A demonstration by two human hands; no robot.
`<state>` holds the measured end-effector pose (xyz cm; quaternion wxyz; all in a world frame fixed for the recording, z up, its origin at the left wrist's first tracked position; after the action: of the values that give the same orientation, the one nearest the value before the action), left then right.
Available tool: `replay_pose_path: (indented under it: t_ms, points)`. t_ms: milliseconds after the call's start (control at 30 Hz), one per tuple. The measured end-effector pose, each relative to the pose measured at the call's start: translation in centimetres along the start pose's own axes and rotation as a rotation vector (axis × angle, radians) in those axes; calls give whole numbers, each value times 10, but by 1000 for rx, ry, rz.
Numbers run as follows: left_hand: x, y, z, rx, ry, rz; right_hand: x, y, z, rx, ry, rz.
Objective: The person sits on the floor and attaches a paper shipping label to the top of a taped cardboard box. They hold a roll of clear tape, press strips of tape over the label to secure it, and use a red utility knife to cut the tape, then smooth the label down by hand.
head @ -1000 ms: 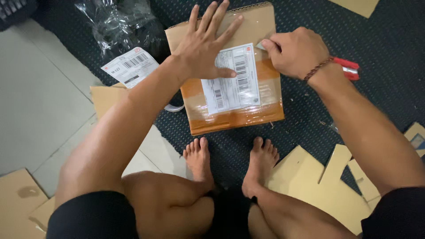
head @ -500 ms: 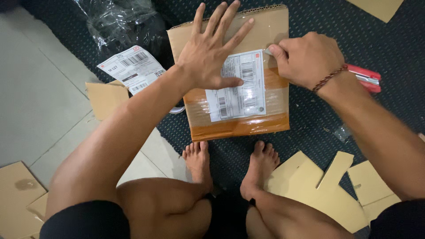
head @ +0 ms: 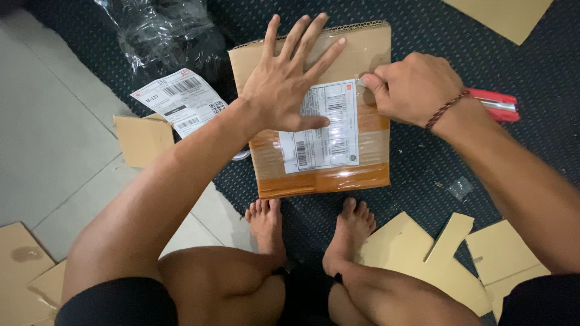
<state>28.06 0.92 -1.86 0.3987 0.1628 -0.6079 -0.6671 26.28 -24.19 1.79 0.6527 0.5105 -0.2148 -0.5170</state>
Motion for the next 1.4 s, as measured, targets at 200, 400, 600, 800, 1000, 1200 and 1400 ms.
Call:
replay_pose_path:
  t_ms: [200,400,600,800,1000,1200,1400]
  points:
    - [-3,0,1,9,-25,21,-1,1,-1,-26,-8,-13]
    - [-4,-2,4,15,-15,14,-10,2,2,-69,-85,-87]
    - [-3,-5,1,15,5,13,-22,0,4,-82,-186,-86]
    - [-2,-6,1,54,-18,-17,-27,-2,11,-57,-212,-136]
    - [-2,-3,-1,43,1,1,-25,-3,10,-36,-236,-150]
    - [-3,-1,0,43,-15,29,-22,-6,11,-47,-234,-144]
    - [-1,0,-2,11,7,15,-21,-6,12,-6,-215,-149]
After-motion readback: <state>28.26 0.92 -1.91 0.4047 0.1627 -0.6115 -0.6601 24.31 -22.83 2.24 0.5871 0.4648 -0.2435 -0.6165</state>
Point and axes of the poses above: each hand's wrist, its own z-axis away from the middle knuckle, its own y-axis out of the back of the hand, x = y × z, the point moved 1 cm from there along -z, towards the middle knuckle, and after that the axes turned 4 degrees about y, right-handed, at the moved point
